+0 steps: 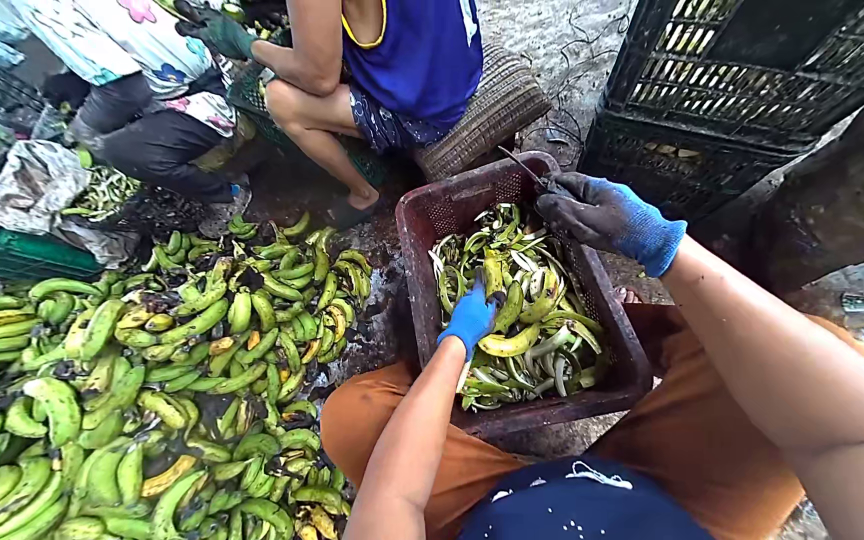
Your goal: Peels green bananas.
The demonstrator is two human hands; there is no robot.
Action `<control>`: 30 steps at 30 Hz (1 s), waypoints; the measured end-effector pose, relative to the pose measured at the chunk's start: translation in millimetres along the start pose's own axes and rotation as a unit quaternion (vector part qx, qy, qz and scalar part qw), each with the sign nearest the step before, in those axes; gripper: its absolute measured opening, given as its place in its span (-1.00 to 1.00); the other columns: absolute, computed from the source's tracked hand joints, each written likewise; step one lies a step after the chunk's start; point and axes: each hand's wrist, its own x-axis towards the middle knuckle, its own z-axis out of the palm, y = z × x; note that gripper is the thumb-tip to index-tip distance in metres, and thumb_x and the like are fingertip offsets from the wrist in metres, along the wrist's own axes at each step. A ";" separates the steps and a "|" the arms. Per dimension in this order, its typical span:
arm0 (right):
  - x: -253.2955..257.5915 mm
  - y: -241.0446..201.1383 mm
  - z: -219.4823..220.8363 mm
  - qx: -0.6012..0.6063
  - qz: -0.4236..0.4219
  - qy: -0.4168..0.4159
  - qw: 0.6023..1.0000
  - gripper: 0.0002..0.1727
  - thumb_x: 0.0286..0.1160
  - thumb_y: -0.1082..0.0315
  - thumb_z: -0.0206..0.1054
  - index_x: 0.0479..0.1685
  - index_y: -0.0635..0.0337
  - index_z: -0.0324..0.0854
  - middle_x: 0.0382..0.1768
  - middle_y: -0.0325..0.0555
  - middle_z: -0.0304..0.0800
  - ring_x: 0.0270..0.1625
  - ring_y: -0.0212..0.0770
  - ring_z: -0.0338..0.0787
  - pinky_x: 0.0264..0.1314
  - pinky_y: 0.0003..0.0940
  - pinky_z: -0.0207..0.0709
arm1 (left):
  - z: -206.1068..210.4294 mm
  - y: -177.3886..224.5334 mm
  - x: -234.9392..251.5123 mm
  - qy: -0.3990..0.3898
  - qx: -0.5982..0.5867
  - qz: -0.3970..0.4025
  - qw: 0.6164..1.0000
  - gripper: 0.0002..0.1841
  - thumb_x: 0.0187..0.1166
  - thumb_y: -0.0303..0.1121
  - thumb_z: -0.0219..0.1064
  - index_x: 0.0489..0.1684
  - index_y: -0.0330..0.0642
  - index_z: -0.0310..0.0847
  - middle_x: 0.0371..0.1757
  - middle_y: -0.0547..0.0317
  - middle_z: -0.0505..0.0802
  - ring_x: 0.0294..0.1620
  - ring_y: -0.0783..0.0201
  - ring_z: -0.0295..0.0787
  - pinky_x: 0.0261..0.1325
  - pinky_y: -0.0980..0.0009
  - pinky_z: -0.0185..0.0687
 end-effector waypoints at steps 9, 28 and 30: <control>-13.4 -9.8 42.1 0.253 -0.107 -0.055 0.960 -0.58 0.67 0.09 0.29 0.37 0.10 0.62 -0.13 -0.17 0.85 -0.16 -0.32 0.81 0.00 -0.25 0.75 | -53.5 48.6 -50.7 0.145 -0.185 0.153 0.960 -0.24 0.74 -0.07 0.16 0.93 0.37 -0.17 0.74 0.09 0.45 0.54 -0.03 0.57 0.43 -0.23 0.53; 3.2 -38.8 35.8 0.564 -0.081 -0.120 0.813 -0.41 0.68 -0.05 -0.09 0.63 -0.05 0.27 0.25 0.05 0.73 0.11 0.02 0.82 0.09 0.09 0.76 | -69.4 72.6 -48.4 0.144 -0.369 0.227 0.890 -0.38 0.82 -0.14 0.06 0.87 -0.05 0.08 0.64 0.05 0.55 0.50 0.26 0.62 0.48 0.21 0.65; -2.3 -36.3 44.8 0.534 -0.074 -0.141 0.831 -0.56 0.76 0.07 -0.05 0.44 0.04 0.45 -0.07 -0.06 0.75 -0.15 -0.18 0.79 -0.09 -0.15 0.76 | -63.7 68.6 -50.0 0.182 -0.155 0.253 0.937 -0.32 0.74 -0.15 0.19 0.86 -0.09 0.11 0.72 -0.05 0.47 0.69 0.11 0.41 0.71 0.09 0.29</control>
